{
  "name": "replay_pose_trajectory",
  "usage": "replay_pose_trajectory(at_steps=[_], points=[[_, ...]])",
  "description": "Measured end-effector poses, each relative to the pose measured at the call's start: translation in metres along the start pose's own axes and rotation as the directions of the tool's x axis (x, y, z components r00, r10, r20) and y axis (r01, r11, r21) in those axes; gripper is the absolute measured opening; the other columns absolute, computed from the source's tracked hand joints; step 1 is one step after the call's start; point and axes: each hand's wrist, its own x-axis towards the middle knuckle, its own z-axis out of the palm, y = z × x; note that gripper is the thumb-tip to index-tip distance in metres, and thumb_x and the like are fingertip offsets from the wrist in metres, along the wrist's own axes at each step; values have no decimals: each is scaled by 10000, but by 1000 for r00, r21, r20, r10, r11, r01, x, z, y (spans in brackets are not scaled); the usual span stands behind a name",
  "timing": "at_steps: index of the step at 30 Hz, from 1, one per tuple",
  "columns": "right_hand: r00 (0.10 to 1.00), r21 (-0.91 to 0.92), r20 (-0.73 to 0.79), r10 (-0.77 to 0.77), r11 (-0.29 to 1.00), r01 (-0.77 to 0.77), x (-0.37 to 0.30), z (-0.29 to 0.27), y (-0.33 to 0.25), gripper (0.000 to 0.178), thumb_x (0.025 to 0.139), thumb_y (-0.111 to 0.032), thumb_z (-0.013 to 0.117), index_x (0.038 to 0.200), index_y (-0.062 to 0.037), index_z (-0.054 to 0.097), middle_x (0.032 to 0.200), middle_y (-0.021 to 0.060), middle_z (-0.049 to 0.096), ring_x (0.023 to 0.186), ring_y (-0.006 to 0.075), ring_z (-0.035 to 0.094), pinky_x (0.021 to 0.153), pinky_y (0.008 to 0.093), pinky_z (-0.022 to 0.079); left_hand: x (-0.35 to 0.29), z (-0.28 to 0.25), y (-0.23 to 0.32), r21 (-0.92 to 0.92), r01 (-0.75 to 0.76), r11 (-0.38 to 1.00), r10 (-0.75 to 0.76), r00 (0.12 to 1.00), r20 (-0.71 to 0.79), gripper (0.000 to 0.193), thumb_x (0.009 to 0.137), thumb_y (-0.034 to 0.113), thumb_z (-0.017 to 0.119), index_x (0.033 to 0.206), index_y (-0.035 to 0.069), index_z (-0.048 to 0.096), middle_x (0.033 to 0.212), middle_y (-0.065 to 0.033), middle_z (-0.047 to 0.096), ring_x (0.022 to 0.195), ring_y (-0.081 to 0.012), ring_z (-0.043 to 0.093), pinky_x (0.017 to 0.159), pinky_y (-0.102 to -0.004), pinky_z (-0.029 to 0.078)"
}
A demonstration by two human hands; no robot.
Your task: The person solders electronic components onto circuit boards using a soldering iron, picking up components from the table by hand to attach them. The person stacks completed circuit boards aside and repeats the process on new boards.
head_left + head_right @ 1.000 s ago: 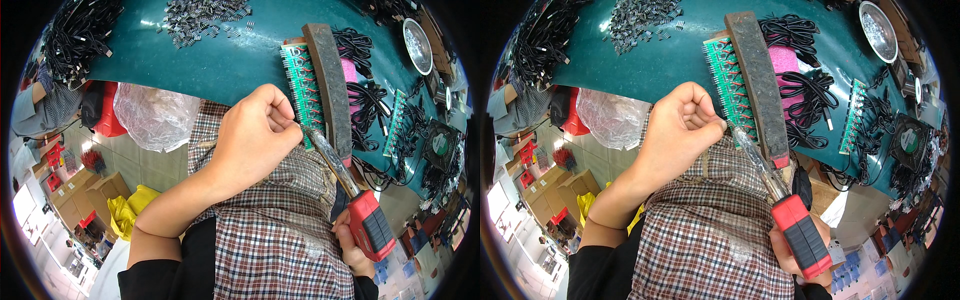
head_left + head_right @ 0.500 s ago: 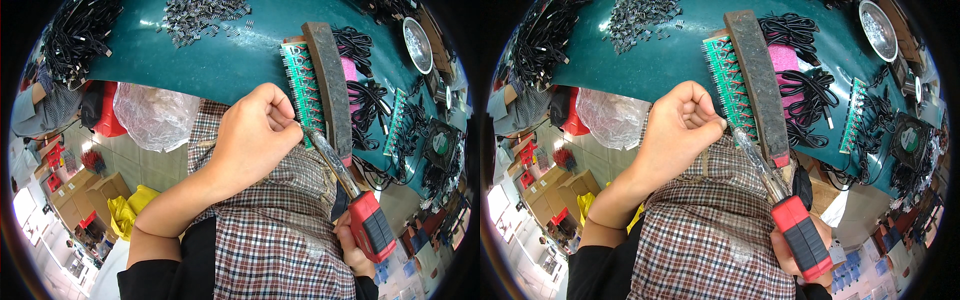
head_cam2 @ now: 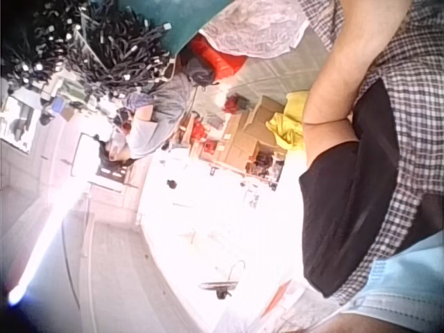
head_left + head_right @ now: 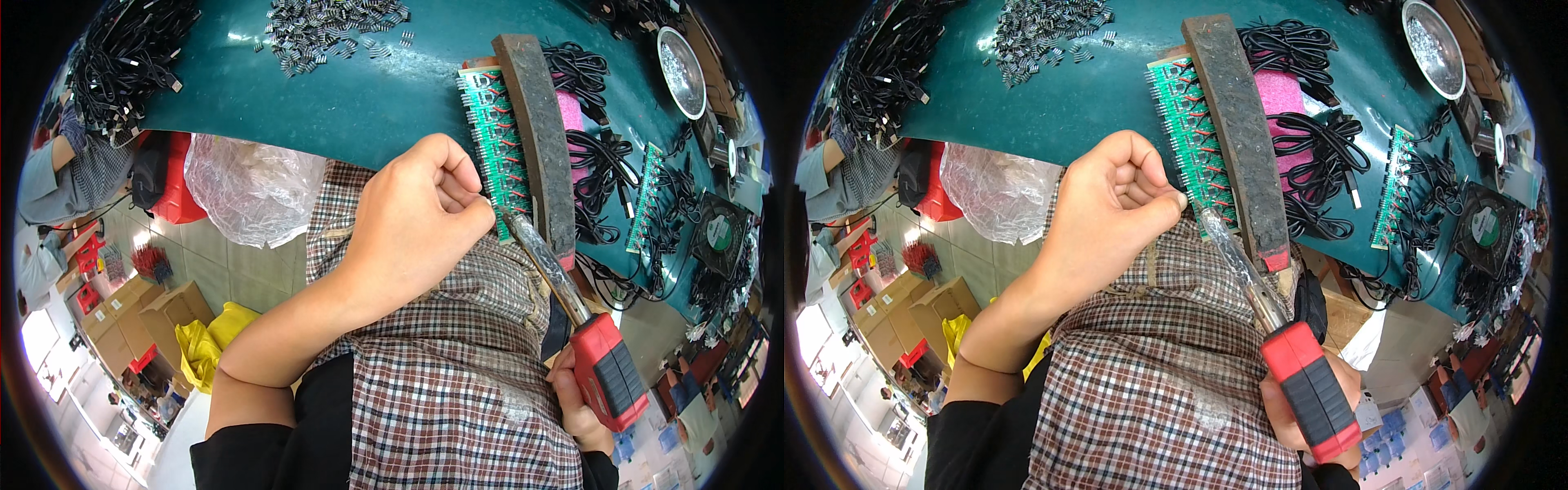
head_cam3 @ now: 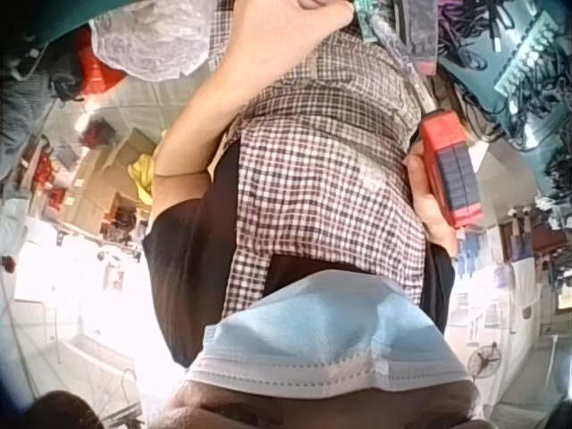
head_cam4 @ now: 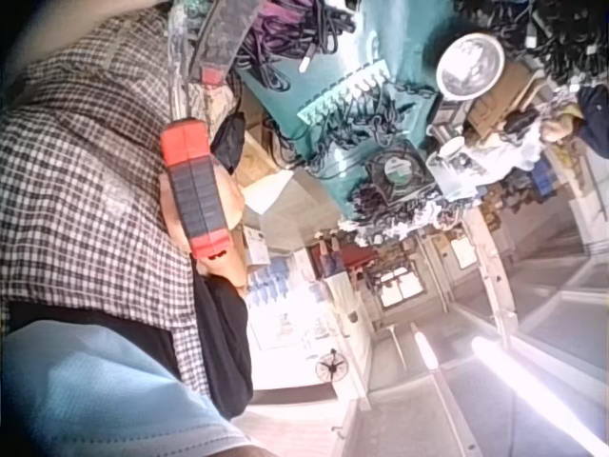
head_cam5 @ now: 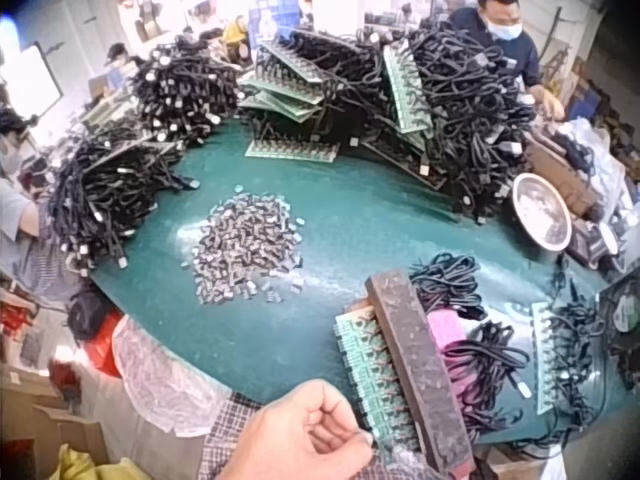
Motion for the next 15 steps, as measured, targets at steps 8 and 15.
replay_pose_trajectory(at_steps=[8,15], points=[[1000,60,-26,9,998,-8,2,2,-5,241,689,-14,766,923,-24,709,762,112,643,593,282,653,554,360,520,1,1,-4,-6,-15,1000,15,998,-54,169,810,62,755,888,14,612,797,-86,730,715,-155,725,680,-301,581],[997,36,-64,35,999,-33,0,0,-9,214,704,29,730,914,-4,702,769,124,646,594,284,646,556,352,515,1,2,-3,-3,-23,1000,23,998,-51,174,810,61,759,893,15,613,799,-87,732,719,-155,731,677,-301,580]])
